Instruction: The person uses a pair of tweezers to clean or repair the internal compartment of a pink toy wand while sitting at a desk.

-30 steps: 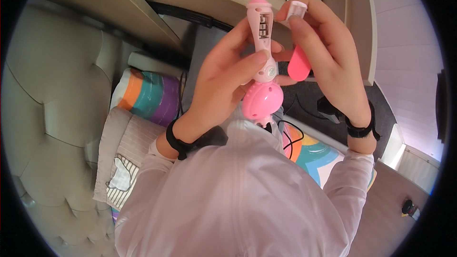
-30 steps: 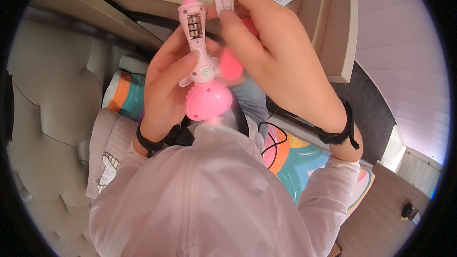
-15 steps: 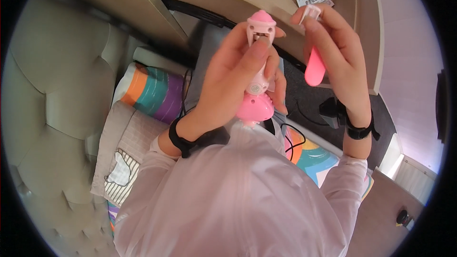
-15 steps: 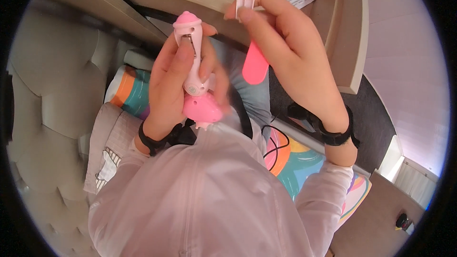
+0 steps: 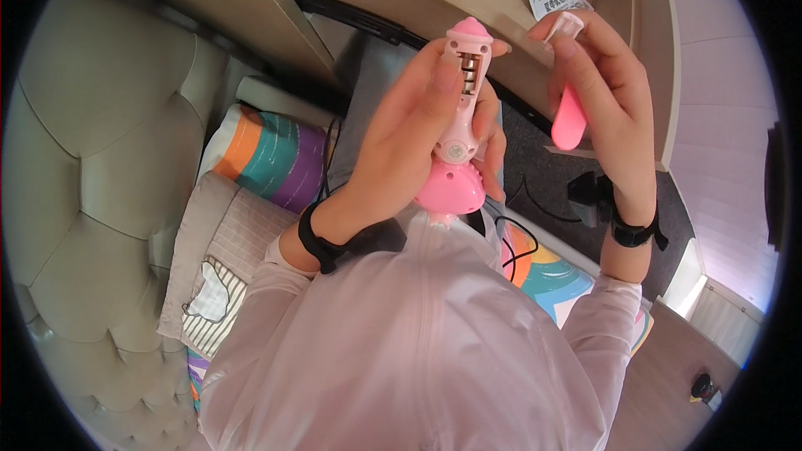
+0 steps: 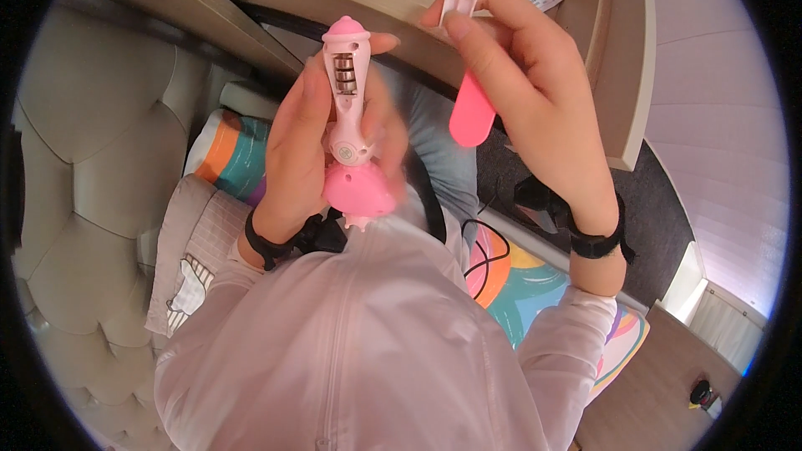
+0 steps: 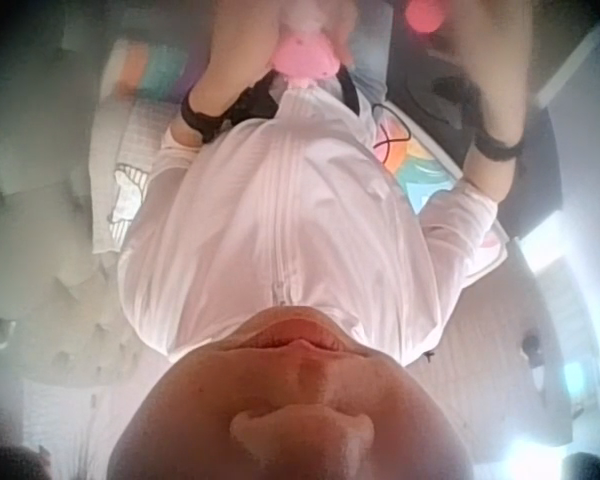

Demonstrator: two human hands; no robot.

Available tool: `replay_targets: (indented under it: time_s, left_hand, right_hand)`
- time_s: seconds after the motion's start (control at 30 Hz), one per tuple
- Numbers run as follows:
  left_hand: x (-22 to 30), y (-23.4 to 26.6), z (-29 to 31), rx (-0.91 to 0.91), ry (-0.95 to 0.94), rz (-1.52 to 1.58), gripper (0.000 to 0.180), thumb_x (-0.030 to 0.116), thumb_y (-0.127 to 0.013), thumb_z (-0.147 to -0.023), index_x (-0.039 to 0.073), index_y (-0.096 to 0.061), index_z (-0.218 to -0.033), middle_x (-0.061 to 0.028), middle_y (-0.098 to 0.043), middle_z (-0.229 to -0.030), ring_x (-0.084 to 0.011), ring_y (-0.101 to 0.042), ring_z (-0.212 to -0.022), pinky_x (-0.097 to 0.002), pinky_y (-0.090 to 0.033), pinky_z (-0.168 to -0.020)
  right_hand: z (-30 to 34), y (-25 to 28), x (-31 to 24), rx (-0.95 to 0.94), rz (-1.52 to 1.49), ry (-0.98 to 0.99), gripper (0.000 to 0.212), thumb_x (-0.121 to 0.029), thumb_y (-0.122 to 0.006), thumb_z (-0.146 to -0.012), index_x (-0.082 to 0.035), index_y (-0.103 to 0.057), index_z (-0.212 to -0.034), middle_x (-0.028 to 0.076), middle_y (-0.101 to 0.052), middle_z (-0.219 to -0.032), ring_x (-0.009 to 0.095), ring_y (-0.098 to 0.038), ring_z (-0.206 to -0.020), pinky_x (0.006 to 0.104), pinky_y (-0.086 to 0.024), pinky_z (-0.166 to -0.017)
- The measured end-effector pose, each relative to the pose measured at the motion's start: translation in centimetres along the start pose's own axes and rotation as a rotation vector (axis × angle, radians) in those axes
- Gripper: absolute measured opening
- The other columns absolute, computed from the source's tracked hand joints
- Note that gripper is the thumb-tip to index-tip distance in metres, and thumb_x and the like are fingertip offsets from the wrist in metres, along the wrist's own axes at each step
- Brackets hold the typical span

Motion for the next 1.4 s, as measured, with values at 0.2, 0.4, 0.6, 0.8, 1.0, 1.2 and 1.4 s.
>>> replay_targets:
  time_s: [0.2,0.4,0.6,0.8,1.0,1.2,1.4]
  left_hand:
    - [0.2,-0.1,0.2,0.037,0.032,-0.048,0.04,0.03,-0.03,-0.09,-0.002,-0.032,-0.116,-0.0055,-0.043,-0.066,-0.0174,-0.053,-0.053,-0.0296,-0.047,-0.048]
    - [0.5,0.6,0.5,0.138,-0.067,-0.228,0.038,0.028,-0.028,-0.091,-0.003,-0.037,-0.108,-0.0044,-0.042,-0.06,-0.0173,-0.051,-0.047,-0.0308,-0.048,-0.055]
    - [1.2,0.9,0.4,0.07,-0.072,-0.213,0.033,0.028,-0.028,-0.091,-0.001,-0.038,-0.099,-0.0046,-0.044,-0.058,-0.0166,-0.053,-0.05,-0.03,-0.047,-0.058]
    - [1.3,1.0,0.5,0.036,-0.031,-0.151,0.036,0.029,-0.028,-0.091,-0.003,-0.036,-0.106,-0.0048,-0.044,-0.059,-0.0168,-0.053,-0.052,-0.0333,-0.048,-0.059]
    - [1.6,1.1,0.7,0.064,-0.083,-0.13,0.034,0.023,-0.03,-0.091,-0.003,-0.032,-0.113,-0.0042,-0.042,-0.063,-0.0153,-0.05,-0.054,-0.034,-0.048,-0.06]
    - [1.8,1.5,1.0,0.1,-0.138,-0.153,0.028,0.02,-0.032,-0.09,-0.002,-0.034,-0.109,-0.0037,-0.041,-0.062,-0.0126,-0.047,-0.052,-0.0297,-0.047,-0.056]
    - [1.7,1.4,1.0,0.046,-0.102,-0.172,0.026,0.021,-0.033,-0.09,0.0,-0.036,-0.104,-0.0036,-0.041,-0.061,-0.0119,-0.047,-0.053,-0.028,-0.046,-0.054]
  right_hand:
    - [-0.2,0.6,-0.1,0.038,0.0,-0.024,0.019,-0.016,-0.041,-0.087,-0.003,-0.053,-0.094,-0.004,-0.043,-0.056,0.002,-0.039,-0.048,0.0157,-0.028,-0.044]
    - [-0.4,0.9,-0.3,0.017,0.068,-0.029,0.02,-0.017,-0.042,-0.087,-0.003,-0.053,-0.095,-0.003,-0.043,-0.059,0.002,-0.04,-0.051,0.0153,-0.029,-0.047]
    - [-0.7,2.0,-2.1,0.228,0.169,0.062,0.021,-0.018,-0.043,-0.087,-0.003,-0.053,-0.098,-0.004,-0.047,-0.068,0.0,-0.039,-0.057,0.0141,-0.028,-0.05]
    - [-0.8,1.8,-2.9,0.14,0.245,0.039,0.018,-0.015,-0.044,-0.087,-0.003,-0.054,-0.097,-0.005,-0.05,-0.075,-0.001,-0.037,-0.061,0.013,-0.027,-0.052]
    - [-1.3,0.7,-3.0,0.113,0.284,0.026,0.018,-0.015,-0.045,-0.086,-0.002,-0.054,-0.095,-0.006,-0.046,-0.07,-0.001,-0.036,-0.059,0.0133,-0.026,-0.051]
    - [-1.7,0.4,-2.6,0.092,0.311,0.047,0.018,-0.015,-0.046,-0.086,-0.002,-0.054,-0.096,-0.006,-0.047,-0.07,-0.001,-0.037,-0.06,0.0132,-0.028,-0.052]
    - [-2.0,0.9,-2.2,0.172,0.348,0.125,0.02,-0.016,-0.046,-0.086,-0.002,-0.053,-0.098,-0.002,-0.053,-0.075,0.001,-0.042,-0.066,0.0142,-0.033,-0.058]
Point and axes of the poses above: each hand's wrist, its own z-axis away from the middle knuckle, its own y-axis out of the back of the hand, x = y × z, the point moved 6 cm from there along -z, towards the middle knuckle
